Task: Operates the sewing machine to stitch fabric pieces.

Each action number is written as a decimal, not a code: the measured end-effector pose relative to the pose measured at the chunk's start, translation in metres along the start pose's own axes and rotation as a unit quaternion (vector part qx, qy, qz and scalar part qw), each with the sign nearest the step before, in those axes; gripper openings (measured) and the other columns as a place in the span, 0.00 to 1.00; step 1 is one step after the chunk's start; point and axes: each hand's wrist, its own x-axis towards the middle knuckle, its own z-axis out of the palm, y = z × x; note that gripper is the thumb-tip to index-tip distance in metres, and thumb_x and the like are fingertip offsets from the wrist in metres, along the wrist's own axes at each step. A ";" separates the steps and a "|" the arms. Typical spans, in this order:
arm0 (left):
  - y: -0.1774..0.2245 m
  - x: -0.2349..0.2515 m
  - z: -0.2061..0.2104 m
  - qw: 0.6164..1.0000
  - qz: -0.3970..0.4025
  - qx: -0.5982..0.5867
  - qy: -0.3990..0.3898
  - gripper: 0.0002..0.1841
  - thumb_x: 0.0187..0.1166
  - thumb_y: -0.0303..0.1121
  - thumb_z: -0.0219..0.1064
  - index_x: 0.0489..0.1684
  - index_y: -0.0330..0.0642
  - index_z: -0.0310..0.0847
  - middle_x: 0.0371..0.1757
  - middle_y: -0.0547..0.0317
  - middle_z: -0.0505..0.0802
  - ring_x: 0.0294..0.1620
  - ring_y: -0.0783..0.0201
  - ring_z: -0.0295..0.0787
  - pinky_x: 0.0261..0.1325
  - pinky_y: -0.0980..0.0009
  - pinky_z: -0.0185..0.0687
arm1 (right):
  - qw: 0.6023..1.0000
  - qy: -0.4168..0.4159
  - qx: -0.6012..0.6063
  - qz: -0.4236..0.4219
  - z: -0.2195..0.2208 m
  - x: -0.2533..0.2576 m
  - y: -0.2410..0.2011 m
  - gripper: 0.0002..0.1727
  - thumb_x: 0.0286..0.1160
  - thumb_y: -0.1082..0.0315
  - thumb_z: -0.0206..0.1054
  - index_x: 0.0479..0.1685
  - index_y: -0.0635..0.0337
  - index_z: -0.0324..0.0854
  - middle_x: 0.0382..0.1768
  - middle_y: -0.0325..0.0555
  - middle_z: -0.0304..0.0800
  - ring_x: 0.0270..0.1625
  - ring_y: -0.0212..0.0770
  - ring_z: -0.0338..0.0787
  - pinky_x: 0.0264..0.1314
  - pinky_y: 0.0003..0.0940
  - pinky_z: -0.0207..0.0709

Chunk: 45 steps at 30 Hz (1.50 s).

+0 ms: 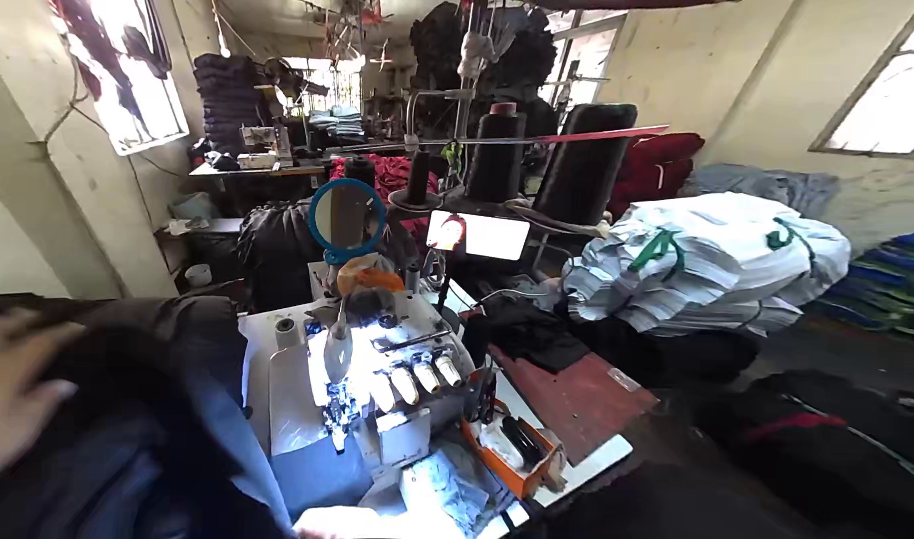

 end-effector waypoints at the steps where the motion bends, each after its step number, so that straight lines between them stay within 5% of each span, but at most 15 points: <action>1: 0.007 -0.012 0.021 0.992 0.109 -0.058 0.007 0.24 0.80 0.25 0.67 0.75 0.23 0.75 0.77 0.20 0.76 0.83 0.24 0.66 0.83 0.29 0.54 | 1.000 -0.004 0.013 0.006 0.007 0.007 0.002 0.14 0.86 0.71 0.59 0.46 0.76 0.84 0.41 0.62 0.90 0.48 0.50 0.90 0.56 0.47 0.80; 3: 0.033 -0.039 0.060 0.952 0.245 -0.176 -0.052 0.24 0.88 0.37 0.59 0.77 0.28 0.76 0.79 0.31 0.80 0.84 0.27 0.68 0.81 0.21 0.48 | 0.999 -0.007 0.035 0.018 0.014 0.017 0.001 0.14 0.86 0.69 0.58 0.46 0.76 0.83 0.40 0.61 0.88 0.46 0.49 0.89 0.54 0.47 0.80; 6: 0.064 -0.073 0.101 0.910 0.280 -0.280 -0.122 0.27 0.93 0.45 0.51 0.68 0.29 0.83 0.67 0.34 0.89 0.76 0.35 0.81 0.83 0.19 0.33 | 0.998 0.003 0.059 0.022 0.012 0.020 0.001 0.15 0.85 0.69 0.61 0.50 0.76 0.86 0.42 0.59 0.91 0.47 0.45 0.91 0.56 0.43 0.82; 8: 0.067 -0.075 0.113 0.915 0.266 -0.290 -0.084 0.18 0.90 0.35 0.56 0.45 0.27 0.88 0.44 0.36 0.93 0.56 0.39 0.90 0.82 0.24 0.45 | 0.998 0.005 0.054 0.024 0.004 0.019 0.012 0.14 0.84 0.69 0.61 0.45 0.74 0.86 0.39 0.56 0.89 0.43 0.42 0.87 0.50 0.39 0.79; 10: 0.058 -0.064 0.120 0.936 0.243 -0.254 -0.017 0.14 0.85 0.32 0.60 0.37 0.30 0.88 0.39 0.41 0.92 0.48 0.44 0.90 0.67 0.39 0.76 | 0.997 0.027 0.046 0.054 -0.010 0.016 0.026 0.13 0.81 0.67 0.63 0.43 0.70 0.88 0.40 0.50 0.89 0.42 0.35 0.85 0.49 0.33 0.77; 12: 0.049 -0.053 0.136 0.949 0.221 -0.218 0.043 0.15 0.83 0.38 0.59 0.37 0.38 0.89 0.41 0.51 0.94 0.46 0.54 0.93 0.53 0.50 0.87 | 0.992 0.074 0.055 0.092 -0.019 0.011 0.041 0.11 0.77 0.64 0.67 0.41 0.63 0.90 0.41 0.42 0.88 0.44 0.27 0.84 0.49 0.25 0.78; 18: 0.055 -0.040 0.146 0.976 0.110 -0.157 -0.102 0.17 0.88 0.42 0.59 0.51 0.41 0.91 0.53 0.50 0.93 0.61 0.51 0.88 0.71 0.44 0.74 | 0.958 0.160 0.140 0.190 -0.026 0.002 0.061 0.08 0.69 0.68 0.72 0.44 0.58 0.84 0.36 0.36 0.86 0.30 0.25 0.83 0.31 0.20 0.78; 20: 0.062 -0.041 0.151 0.984 0.097 -0.124 -0.085 0.12 0.85 0.38 0.61 0.50 0.45 0.90 0.53 0.52 0.91 0.63 0.50 0.86 0.72 0.41 0.72 | 0.952 0.163 0.160 0.202 -0.027 0.000 0.062 0.08 0.71 0.70 0.70 0.46 0.58 0.84 0.34 0.36 0.87 0.28 0.26 0.84 0.28 0.21 0.78; 25: 0.102 -0.057 0.164 0.956 0.201 -0.190 0.094 0.14 0.83 0.35 0.59 0.56 0.50 0.91 0.59 0.63 0.94 0.67 0.62 0.88 0.72 0.55 0.82 | 0.960 0.157 0.160 0.167 -0.026 -0.001 0.057 0.07 0.71 0.73 0.68 0.45 0.59 0.86 0.40 0.38 0.87 0.32 0.26 0.85 0.32 0.20 0.82; 29: 0.128 -0.072 0.161 0.911 0.270 -0.311 0.036 0.22 0.89 0.44 0.59 0.70 0.38 0.84 0.65 0.52 0.93 0.71 0.60 0.87 0.81 0.55 0.73 | 0.980 0.170 0.091 0.047 -0.017 -0.004 0.047 0.06 0.71 0.76 0.68 0.42 0.67 0.87 0.41 0.40 0.90 0.43 0.21 0.88 0.49 0.18 0.83; 32: 0.132 -0.071 0.152 0.905 0.262 -0.334 0.029 0.12 0.85 0.33 0.66 0.54 0.35 0.90 0.46 0.46 0.93 0.51 0.55 0.91 0.61 0.62 0.85 | 0.978 0.187 0.084 0.047 -0.012 -0.008 0.034 0.09 0.69 0.82 0.66 0.47 0.73 0.82 0.41 0.47 0.90 0.44 0.28 0.89 0.51 0.26 0.84; 34: 0.131 -0.071 0.145 0.909 0.258 -0.326 0.026 0.09 0.83 0.27 0.65 0.42 0.33 0.91 0.42 0.44 0.93 0.49 0.53 0.90 0.58 0.63 0.84 | 0.978 0.176 0.095 0.053 -0.009 -0.011 0.031 0.14 0.67 0.84 0.65 0.53 0.76 0.78 0.41 0.50 0.89 0.42 0.32 0.89 0.49 0.30 0.84; 37: 0.129 -0.075 0.142 0.902 0.257 -0.346 0.015 0.10 0.84 0.25 0.63 0.41 0.29 0.90 0.42 0.40 0.92 0.50 0.51 0.90 0.60 0.63 0.83 | 0.976 0.138 0.162 0.050 -0.002 -0.018 0.036 0.19 0.70 0.82 0.65 0.62 0.77 0.77 0.47 0.52 0.90 0.44 0.33 0.89 0.50 0.32 0.85; 41: 0.128 -0.086 0.145 0.892 0.246 -0.378 0.037 0.10 0.85 0.26 0.62 0.42 0.30 0.90 0.42 0.41 0.93 0.52 0.54 0.89 0.63 0.65 0.81 | 0.968 0.127 0.204 0.069 0.005 -0.026 0.036 0.10 0.75 0.81 0.62 0.50 0.75 0.85 0.44 0.49 0.92 0.42 0.31 0.92 0.49 0.30 0.88; 45: 0.125 -0.107 0.160 0.887 0.214 -0.402 0.077 0.08 0.84 0.28 0.65 0.42 0.34 0.90 0.43 0.47 0.94 0.55 0.63 0.89 0.65 0.72 0.80 | 0.966 0.098 0.213 0.105 0.012 -0.041 0.039 0.11 0.75 0.81 0.61 0.49 0.75 0.86 0.43 0.47 0.92 0.41 0.30 0.92 0.48 0.29 0.89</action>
